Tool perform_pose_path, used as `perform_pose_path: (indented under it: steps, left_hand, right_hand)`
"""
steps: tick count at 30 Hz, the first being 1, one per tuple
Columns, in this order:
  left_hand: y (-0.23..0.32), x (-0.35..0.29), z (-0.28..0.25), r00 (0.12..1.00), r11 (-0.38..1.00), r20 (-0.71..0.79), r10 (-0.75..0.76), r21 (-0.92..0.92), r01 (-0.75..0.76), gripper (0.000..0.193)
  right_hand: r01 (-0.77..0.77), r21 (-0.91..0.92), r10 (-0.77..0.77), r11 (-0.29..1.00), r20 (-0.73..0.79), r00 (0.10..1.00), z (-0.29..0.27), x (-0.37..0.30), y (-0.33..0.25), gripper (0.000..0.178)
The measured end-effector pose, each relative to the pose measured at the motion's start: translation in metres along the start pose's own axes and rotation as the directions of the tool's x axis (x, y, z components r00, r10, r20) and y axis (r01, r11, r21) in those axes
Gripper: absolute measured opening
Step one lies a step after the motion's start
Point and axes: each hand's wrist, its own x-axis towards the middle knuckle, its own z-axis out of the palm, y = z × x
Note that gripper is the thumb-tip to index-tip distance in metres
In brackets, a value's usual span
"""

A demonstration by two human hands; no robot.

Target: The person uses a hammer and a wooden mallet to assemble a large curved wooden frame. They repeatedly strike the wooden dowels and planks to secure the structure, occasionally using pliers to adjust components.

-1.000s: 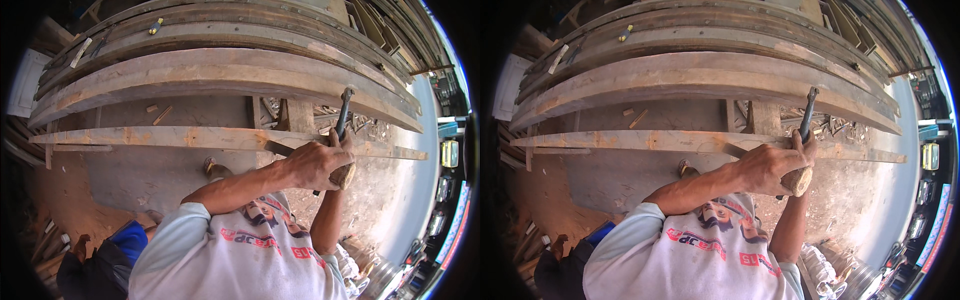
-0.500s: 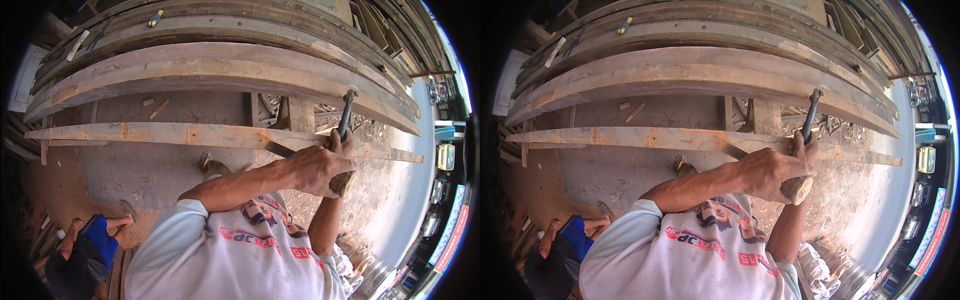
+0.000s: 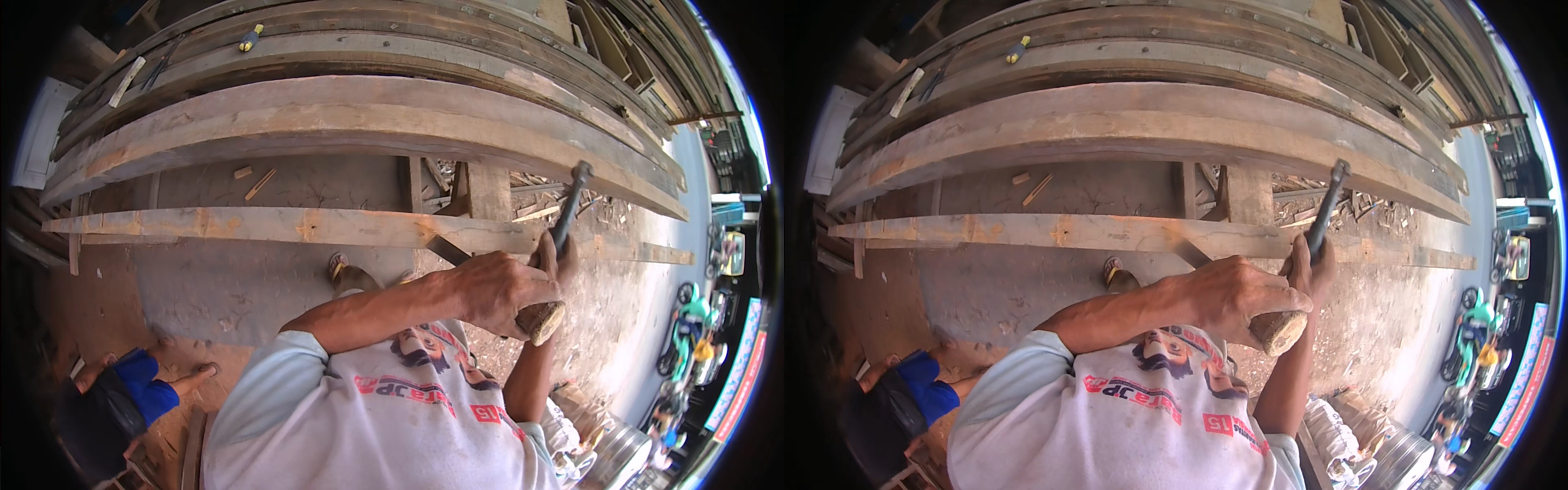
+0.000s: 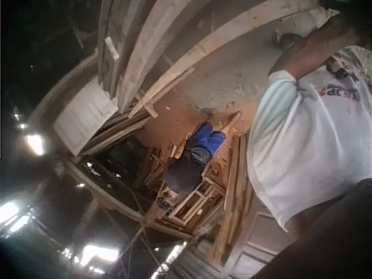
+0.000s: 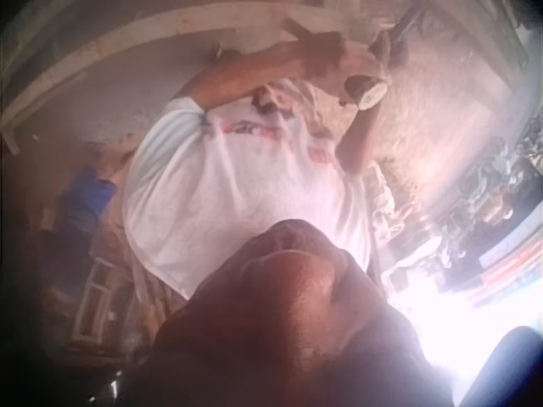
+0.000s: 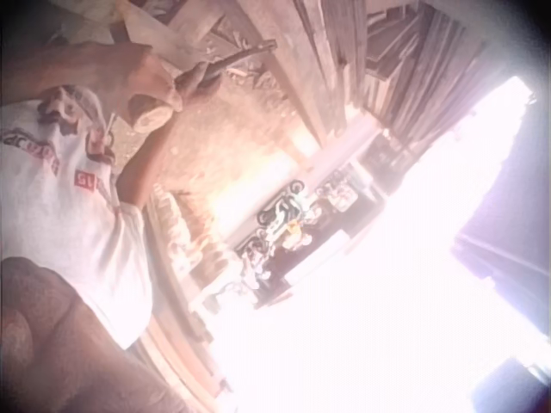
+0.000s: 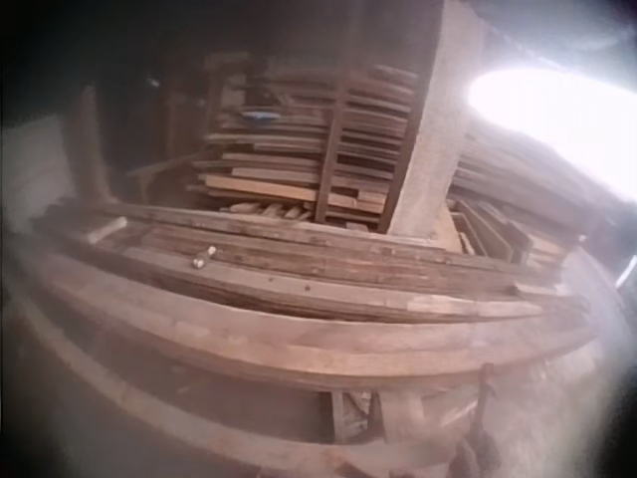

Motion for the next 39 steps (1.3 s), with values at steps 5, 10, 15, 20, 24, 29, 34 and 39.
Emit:
perform_pose_path:
  steps: [5,10,15,20,24,29,34,39]
  left_hand:
    - [0.001,0.007,-0.012,0.994,0.997,-0.073,-0.077,-0.015,0.076,0.045]
    - [-0.005,0.009,-0.015,0.99,0.993,-0.106,-0.097,-0.083,0.088,0.047]
    - [-0.005,0.009,-0.015,0.991,0.992,-0.114,-0.067,-0.114,0.054,0.05]
    - [-0.006,0.005,-0.014,0.995,0.992,-0.039,-0.097,-0.088,0.093,0.052]
    - [-0.01,0.005,-0.01,0.995,0.994,-0.046,-0.09,-0.07,0.087,0.053]
    - [-0.008,0.006,-0.014,0.985,0.992,-0.143,-0.094,-0.092,0.081,0.053]
    - [-0.008,0.002,-0.013,0.991,0.996,-0.107,-0.08,-0.051,0.075,0.052]
    - [-0.009,0.001,-0.013,0.989,0.994,-0.111,-0.102,-0.059,0.096,0.05]
  right_hand:
    - [0.361,0.011,-0.347,0.933,-0.243,0.906,-0.041,-0.074,-0.052,0.035]
    - [0.668,0.274,-0.587,0.692,-0.325,0.742,-0.079,-0.105,-0.094,0.026]
    - [0.491,-0.439,-0.472,0.753,0.16,0.867,-0.082,-0.143,-0.032,0.019]
    - [0.236,-0.294,-0.315,0.926,-0.26,0.913,-0.095,-0.157,-0.06,0.016]
    - [0.619,0.096,-0.456,0.78,-0.59,0.666,-0.088,-0.144,-0.123,0.025]
    - [0.29,-0.32,-0.368,0.902,-0.218,0.904,-0.071,-0.164,-0.053,0.012]
    - [-0.033,-0.494,-0.157,0.869,-0.338,0.928,-0.07,-0.167,-0.05,0.018]
    - [0.601,0.063,-0.441,0.797,-0.62,0.649,-0.092,-0.147,-0.117,0.016]
